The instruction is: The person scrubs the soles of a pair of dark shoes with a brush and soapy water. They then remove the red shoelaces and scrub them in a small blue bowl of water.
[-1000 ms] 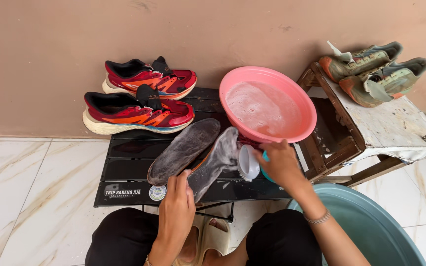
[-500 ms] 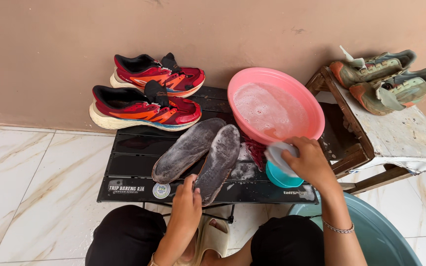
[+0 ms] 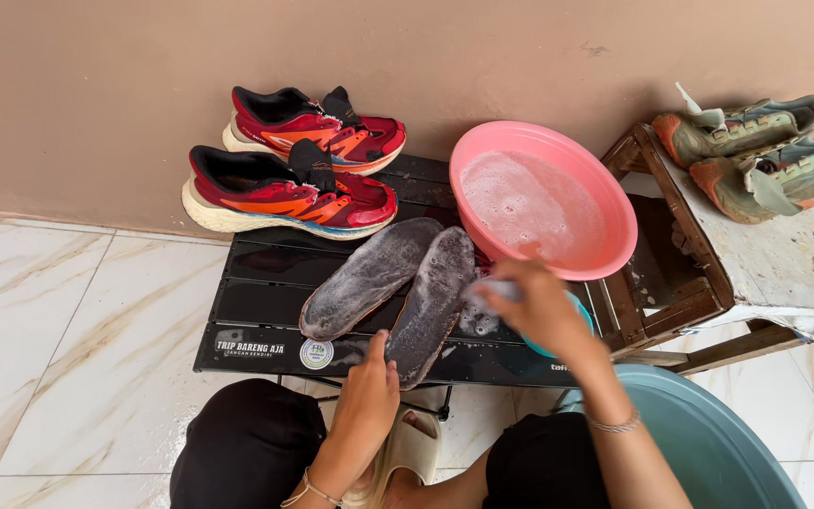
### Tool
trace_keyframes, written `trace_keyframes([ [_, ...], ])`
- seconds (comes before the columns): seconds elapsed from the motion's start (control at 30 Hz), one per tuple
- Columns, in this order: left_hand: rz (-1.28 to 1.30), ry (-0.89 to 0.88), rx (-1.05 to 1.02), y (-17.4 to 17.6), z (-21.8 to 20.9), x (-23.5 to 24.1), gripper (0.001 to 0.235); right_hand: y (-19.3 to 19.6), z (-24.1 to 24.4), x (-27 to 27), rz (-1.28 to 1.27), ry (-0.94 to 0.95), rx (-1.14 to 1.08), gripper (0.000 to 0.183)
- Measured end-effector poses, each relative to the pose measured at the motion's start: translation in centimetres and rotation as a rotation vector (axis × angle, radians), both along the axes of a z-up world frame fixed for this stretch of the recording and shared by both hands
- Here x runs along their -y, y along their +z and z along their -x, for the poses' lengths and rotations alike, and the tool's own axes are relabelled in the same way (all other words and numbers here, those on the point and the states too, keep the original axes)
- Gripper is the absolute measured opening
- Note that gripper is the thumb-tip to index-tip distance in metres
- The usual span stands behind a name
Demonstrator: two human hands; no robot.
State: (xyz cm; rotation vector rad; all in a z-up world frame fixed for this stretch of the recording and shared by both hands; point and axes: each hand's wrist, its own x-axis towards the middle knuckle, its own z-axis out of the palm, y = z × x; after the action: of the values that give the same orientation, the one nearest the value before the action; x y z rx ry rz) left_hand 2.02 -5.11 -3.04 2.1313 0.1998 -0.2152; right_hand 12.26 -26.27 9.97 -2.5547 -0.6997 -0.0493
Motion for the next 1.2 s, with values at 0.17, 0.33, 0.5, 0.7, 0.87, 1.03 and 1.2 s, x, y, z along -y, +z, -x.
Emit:
trace_keyframes([
  [0.17, 0.103, 0.065, 0.029, -2.4, -0.3, -0.5, 0.027, -3.2, 0.4, -5.5, 0.031, 0.451, -0.174, 0.017],
  [0.33, 0.122, 0.033, -0.050, -1.7, -0.2, -0.8, 0.023, -4.2, -2.4, -5.9, 0.286, 0.337, -0.015, 0.013],
  [0.5, 0.254, 0.076, -0.147, -2.6, -0.6, -1.4, 0.023, -4.6, 0.6, -7.3, 0.029, 0.658, -0.290, 0.013],
  [0.7, 0.235, 0.052, -0.135, -1.1, -0.2, -1.2, 0.028, -3.6, -0.7, -7.5, 0.169, 0.393, -0.039, 0.020],
  [0.87, 0.260, 0.053, -0.133, -1.4, -0.1, -1.7, 0.031, -3.7, 0.1, -6.9, 0.110, 0.569, -0.208, 0.013],
  [1.03, 0.223, 0.019, -0.010, -2.5, -0.2, -1.0, 0.028, -5.4, -0.2, -7.2, 0.019, 0.500, 0.087, 0.007],
  [1.2, 0.232, 0.082, -0.034, -2.3, -0.2, -1.4, 0.028, -3.7, -0.4, -6.2, -0.011, 0.637, -0.274, 0.012],
])
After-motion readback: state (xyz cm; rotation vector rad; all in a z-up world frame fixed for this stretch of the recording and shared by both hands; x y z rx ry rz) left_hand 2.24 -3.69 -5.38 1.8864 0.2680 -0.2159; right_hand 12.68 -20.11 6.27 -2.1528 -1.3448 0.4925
